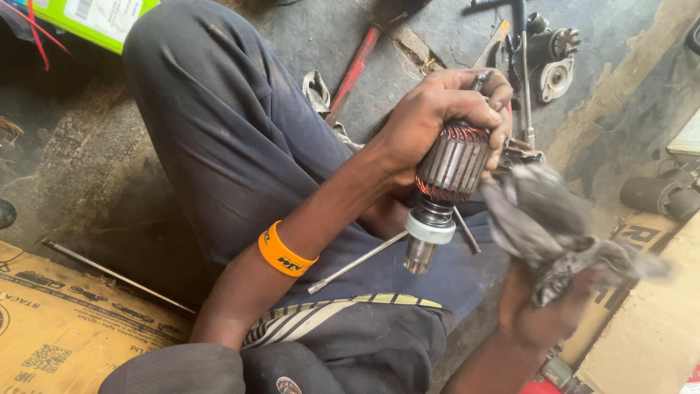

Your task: The person sits on the floor and uses a T-handle wrench to loosen a nut on a motor component. They remove the nut and disassemble the motor, then wipe the rotor and commutator with a cloth.

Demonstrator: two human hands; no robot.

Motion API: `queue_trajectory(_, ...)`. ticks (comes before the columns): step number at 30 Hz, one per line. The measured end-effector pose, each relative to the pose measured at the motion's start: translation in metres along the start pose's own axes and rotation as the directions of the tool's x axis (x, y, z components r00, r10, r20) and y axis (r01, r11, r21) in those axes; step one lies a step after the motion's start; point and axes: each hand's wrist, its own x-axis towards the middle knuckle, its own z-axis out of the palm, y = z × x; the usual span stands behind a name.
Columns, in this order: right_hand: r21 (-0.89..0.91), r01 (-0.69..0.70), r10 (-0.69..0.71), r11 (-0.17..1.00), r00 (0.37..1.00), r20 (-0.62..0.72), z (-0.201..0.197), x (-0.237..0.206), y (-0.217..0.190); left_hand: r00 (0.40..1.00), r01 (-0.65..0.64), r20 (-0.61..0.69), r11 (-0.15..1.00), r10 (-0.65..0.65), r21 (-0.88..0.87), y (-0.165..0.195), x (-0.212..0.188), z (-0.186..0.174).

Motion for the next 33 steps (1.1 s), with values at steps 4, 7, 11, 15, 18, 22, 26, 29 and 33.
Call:
queue_trajectory(4, 0.269, -0.279, 0.222, 0.922, 0.949, 0.223, 0.017, 0.000, 0.027, 0.995, 0.019, 0.100, 0.992, -0.006, -0.128, -0.003, 0.001, 0.003)
queue_trajectory(7, 0.437, -0.391, 0.365, 0.810, 0.919, 0.148, 0.029, -0.012, 0.053, 0.988, 0.034, 0.153, 0.985, -0.008, -0.169, -0.007, 0.001, 0.002)
queue_trajectory(11, 0.462, -0.321, 0.304, 0.827, 0.946, 0.113, 0.043, -0.020, 0.082, 0.983, 0.084, 0.182, 0.963, -0.037, -0.256, -0.014, 0.002, 0.001)
queue_trajectory(15, 0.620, -0.500, 0.418, 0.605, 0.862, 0.287, 0.054, -0.028, 0.093, 0.987, 0.086, 0.154, 0.963, -0.047, -0.256, -0.023, 0.003, 0.002)
queue_trajectory(18, 0.695, -0.479, 0.484, 0.536, 0.849, 0.212, 0.055, -0.029, 0.096, 0.994, 0.039, 0.104, 0.982, -0.020, -0.187, -0.027, 0.005, -0.001)
queue_trajectory(22, 0.690, -0.344, 0.470, 0.636, 0.883, 0.007, 0.052, -0.026, 0.097, 1.000, 0.002, 0.025, 0.992, 0.001, -0.127, -0.034, 0.007, -0.004)
queue_trajectory(26, 0.676, -0.318, 0.467, 0.664, 0.883, -0.043, 0.051, -0.025, 0.095, 1.000, -0.017, -0.009, 0.996, 0.016, -0.091, -0.041, 0.010, -0.005)
queue_trajectory(29, 0.670, -0.332, 0.473, 0.664, 0.880, -0.032, 0.054, -0.024, 0.091, 0.998, -0.015, -0.062, 0.996, 0.010, -0.088, -0.042, 0.010, -0.004)
queue_trajectory(33, 0.633, -0.376, 0.434, 0.677, 0.898, 0.069, 0.056, -0.021, 0.082, 0.997, -0.040, -0.074, 0.999, 0.038, -0.023, -0.039, 0.009, -0.002)
